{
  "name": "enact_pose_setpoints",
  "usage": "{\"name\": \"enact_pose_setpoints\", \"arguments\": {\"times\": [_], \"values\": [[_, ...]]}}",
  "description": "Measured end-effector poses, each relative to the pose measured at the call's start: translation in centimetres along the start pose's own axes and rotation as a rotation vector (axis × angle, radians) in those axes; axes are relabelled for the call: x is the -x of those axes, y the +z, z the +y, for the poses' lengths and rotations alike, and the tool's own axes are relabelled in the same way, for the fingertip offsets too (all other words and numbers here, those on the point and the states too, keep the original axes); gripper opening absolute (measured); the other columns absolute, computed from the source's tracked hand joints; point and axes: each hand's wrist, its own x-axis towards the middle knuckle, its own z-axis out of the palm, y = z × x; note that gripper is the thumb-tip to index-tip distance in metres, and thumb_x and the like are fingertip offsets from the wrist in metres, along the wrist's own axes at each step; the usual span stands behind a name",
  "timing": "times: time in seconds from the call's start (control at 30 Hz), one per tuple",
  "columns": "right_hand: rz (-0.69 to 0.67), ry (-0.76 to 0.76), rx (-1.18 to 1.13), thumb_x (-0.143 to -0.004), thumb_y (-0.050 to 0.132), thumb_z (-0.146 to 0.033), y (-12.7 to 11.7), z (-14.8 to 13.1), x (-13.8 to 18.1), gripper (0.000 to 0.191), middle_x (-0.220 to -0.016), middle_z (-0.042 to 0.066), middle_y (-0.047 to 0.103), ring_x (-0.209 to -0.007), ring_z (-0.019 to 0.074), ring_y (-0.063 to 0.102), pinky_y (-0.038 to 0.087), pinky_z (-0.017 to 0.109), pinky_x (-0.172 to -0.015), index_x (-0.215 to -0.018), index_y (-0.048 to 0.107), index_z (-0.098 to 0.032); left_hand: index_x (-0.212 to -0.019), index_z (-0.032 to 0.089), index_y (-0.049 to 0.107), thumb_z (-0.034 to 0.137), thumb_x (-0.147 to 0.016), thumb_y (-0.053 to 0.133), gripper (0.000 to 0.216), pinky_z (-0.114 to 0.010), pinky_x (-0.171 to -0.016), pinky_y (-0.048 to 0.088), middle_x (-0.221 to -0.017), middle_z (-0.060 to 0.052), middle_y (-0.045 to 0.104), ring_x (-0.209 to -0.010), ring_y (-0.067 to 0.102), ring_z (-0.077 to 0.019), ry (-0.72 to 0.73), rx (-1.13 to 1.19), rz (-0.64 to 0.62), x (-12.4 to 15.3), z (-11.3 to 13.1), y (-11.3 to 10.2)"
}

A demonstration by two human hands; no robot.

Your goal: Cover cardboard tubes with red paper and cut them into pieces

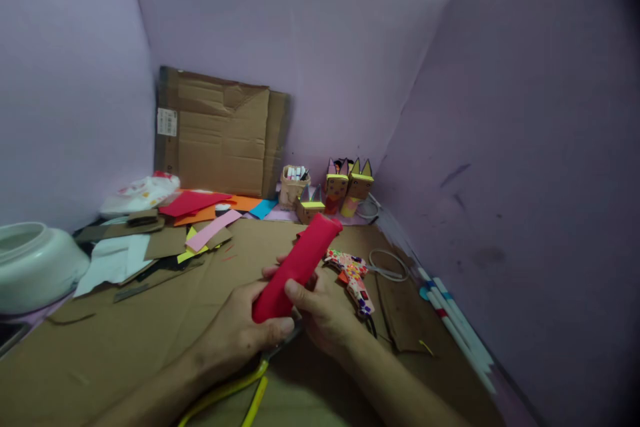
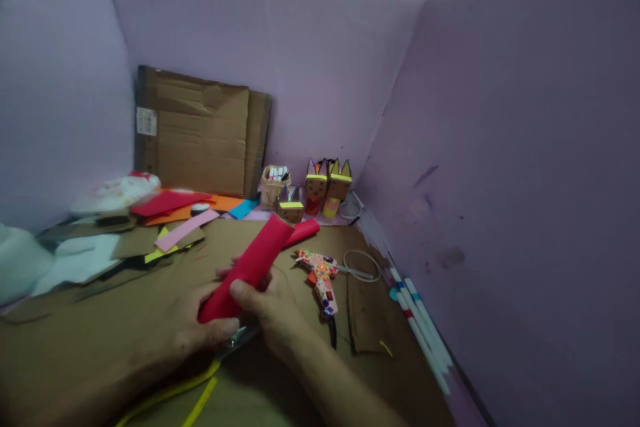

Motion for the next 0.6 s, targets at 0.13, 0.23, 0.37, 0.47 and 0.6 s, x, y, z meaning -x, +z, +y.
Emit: {"name": "enact_pose_setpoints", "arguments": {"times": [0.13,0.23,0.37,0.47,0.6], "values": [[0.099,-0.039,-0.06,-0.058,0.087,-0.032,-0.25,-0.37,-0.45,0.046,-0.087,0.003,0.075,-0.079,0.0173,0.068,0.053,0.029,-0.074,-0.095,0.063,-0.018,-0.091,0.012,0.063,0.051,-0.07,0.065,0.044,-0.024,-0.055,0.036,-0.072,0.0,0.056,-0.063,0.046,-0.0139,-0.016,-0.111,0.1,0.0,-0.3,0.0],[0.094,-0.045,-0.079,-0.055,0.088,-0.031,-0.16,-0.7,-0.49,0.046,-0.087,0.003,0.075,-0.079,0.0186,0.069,0.053,0.032,-0.076,-0.092,0.063,-0.019,-0.085,0.013,0.064,0.048,-0.072,0.064,0.037,-0.023,-0.054,0.034,-0.069,0.001,0.054,-0.062,0.043,-0.0134,-0.008,-0.22,0.168,0.02,-0.33,0.08],[0.066,-0.045,-0.074,-0.058,0.087,-0.033,0.21,-0.69,-0.26,0.045,-0.092,0.004,0.074,-0.082,0.02,0.068,0.052,0.033,-0.077,-0.095,0.064,-0.019,-0.09,0.014,0.065,0.051,-0.072,0.064,0.041,-0.024,-0.057,0.038,-0.075,-0.001,0.06,-0.065,0.049,-0.0152,0.037,-0.115,0.153,0.02,-0.24,0.24],[0.066,-0.056,-0.015,-0.063,0.082,-0.039,0.03,-0.53,-0.27,0.038,-0.081,0.005,0.073,-0.071,0.0179,0.065,0.05,0.029,-0.066,-0.091,0.067,-0.017,-0.089,0.012,0.065,0.056,-0.073,0.063,0.046,-0.026,-0.06,0.042,-0.078,-0.004,0.064,-0.069,0.055,-0.0179,0.047,-0.052,0.073,-0.01,-0.26,0.23],[0.127,-0.016,0.135,-0.064,0.079,-0.039,-0.62,-0.85,-0.27,0.03,-0.069,0.001,0.068,-0.059,0.013,0.057,0.044,0.024,-0.058,-0.082,0.07,-0.017,-0.1,0.013,0.061,0.055,-0.077,0.062,0.048,-0.031,-0.072,0.048,-0.088,-0.007,0.066,-0.085,0.061,-0.0237,0.067,-0.015,0.126,0.02,-0.1,-0.32]]}}
